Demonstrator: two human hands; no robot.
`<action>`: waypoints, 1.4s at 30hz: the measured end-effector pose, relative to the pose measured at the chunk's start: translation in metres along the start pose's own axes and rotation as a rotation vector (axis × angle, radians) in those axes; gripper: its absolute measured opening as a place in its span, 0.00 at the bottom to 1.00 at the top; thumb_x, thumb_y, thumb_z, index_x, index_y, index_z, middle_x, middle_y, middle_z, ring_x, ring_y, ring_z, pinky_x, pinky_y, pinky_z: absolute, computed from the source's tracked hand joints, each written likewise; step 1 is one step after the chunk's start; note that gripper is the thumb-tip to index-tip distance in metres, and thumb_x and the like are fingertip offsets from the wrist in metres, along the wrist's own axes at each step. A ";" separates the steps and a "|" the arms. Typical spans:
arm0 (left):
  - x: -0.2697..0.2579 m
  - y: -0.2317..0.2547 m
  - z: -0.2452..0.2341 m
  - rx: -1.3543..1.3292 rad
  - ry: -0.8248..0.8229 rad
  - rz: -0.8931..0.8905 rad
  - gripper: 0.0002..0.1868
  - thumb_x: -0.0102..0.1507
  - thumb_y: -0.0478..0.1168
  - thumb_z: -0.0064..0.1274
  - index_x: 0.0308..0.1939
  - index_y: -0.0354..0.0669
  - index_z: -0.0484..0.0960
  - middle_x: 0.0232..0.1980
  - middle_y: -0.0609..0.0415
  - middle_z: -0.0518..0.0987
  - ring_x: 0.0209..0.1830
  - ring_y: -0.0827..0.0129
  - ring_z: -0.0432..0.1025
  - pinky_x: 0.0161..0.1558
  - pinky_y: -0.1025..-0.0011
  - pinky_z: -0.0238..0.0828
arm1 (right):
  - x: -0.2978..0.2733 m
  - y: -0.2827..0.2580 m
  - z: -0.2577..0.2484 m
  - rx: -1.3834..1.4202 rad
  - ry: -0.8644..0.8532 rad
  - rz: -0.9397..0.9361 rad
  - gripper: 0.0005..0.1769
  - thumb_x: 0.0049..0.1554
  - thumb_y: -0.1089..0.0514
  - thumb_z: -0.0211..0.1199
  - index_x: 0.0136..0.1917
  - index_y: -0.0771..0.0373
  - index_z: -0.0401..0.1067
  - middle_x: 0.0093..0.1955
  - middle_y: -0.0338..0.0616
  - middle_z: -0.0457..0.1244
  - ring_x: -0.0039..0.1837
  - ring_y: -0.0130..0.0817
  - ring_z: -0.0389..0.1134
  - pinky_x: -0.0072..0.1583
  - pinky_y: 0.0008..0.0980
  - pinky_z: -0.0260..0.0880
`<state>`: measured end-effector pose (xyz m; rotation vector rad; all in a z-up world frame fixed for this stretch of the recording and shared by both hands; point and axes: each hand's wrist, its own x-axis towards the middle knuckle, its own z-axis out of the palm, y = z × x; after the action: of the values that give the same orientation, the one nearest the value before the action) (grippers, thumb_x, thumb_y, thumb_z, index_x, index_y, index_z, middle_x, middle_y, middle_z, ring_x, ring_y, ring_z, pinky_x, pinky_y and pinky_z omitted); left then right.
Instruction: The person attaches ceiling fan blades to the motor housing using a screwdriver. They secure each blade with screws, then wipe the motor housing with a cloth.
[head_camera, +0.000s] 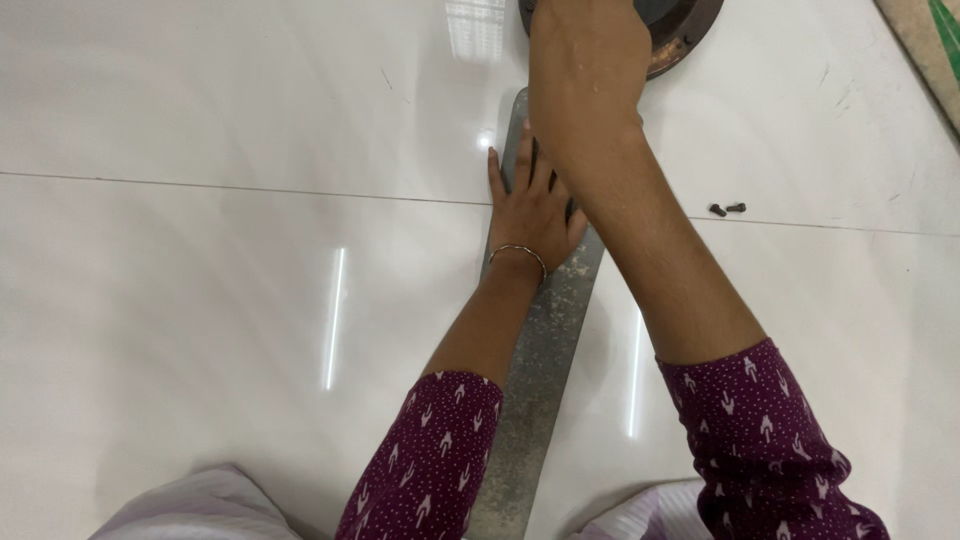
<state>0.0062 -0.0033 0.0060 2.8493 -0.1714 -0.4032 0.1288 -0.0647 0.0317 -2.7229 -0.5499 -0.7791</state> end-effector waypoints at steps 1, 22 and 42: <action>0.001 0.000 -0.001 0.004 0.002 -0.002 0.38 0.69 0.63 0.31 0.80 0.59 0.44 0.84 0.53 0.37 0.83 0.55 0.22 0.76 0.34 0.22 | 0.002 0.000 0.000 0.000 0.002 -0.003 0.07 0.57 0.59 0.69 0.42 0.66 0.76 0.33 0.50 0.66 0.34 0.43 0.70 0.36 0.37 0.69; -0.002 -0.001 -0.001 -0.099 0.143 -0.031 0.37 0.70 0.61 0.32 0.81 0.66 0.42 0.85 0.57 0.30 0.85 0.57 0.27 0.78 0.38 0.25 | 0.011 0.010 -0.051 -0.085 -0.226 -0.082 0.12 0.58 0.56 0.72 0.44 0.68 0.75 0.33 0.53 0.66 0.35 0.47 0.71 0.36 0.39 0.70; -0.001 -0.003 0.005 -0.089 0.178 -0.039 0.37 0.69 0.62 0.34 0.80 0.73 0.38 0.85 0.58 0.34 0.85 0.58 0.31 0.78 0.42 0.33 | 0.015 0.025 -0.114 0.100 -0.028 -0.227 0.10 0.49 0.76 0.64 0.42 0.66 0.75 0.41 0.50 0.69 0.43 0.46 0.72 0.43 0.38 0.70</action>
<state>0.0042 -0.0009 0.0010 2.7852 -0.0616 -0.1594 0.0998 -0.1216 0.1303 -2.6124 -0.8915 -0.7444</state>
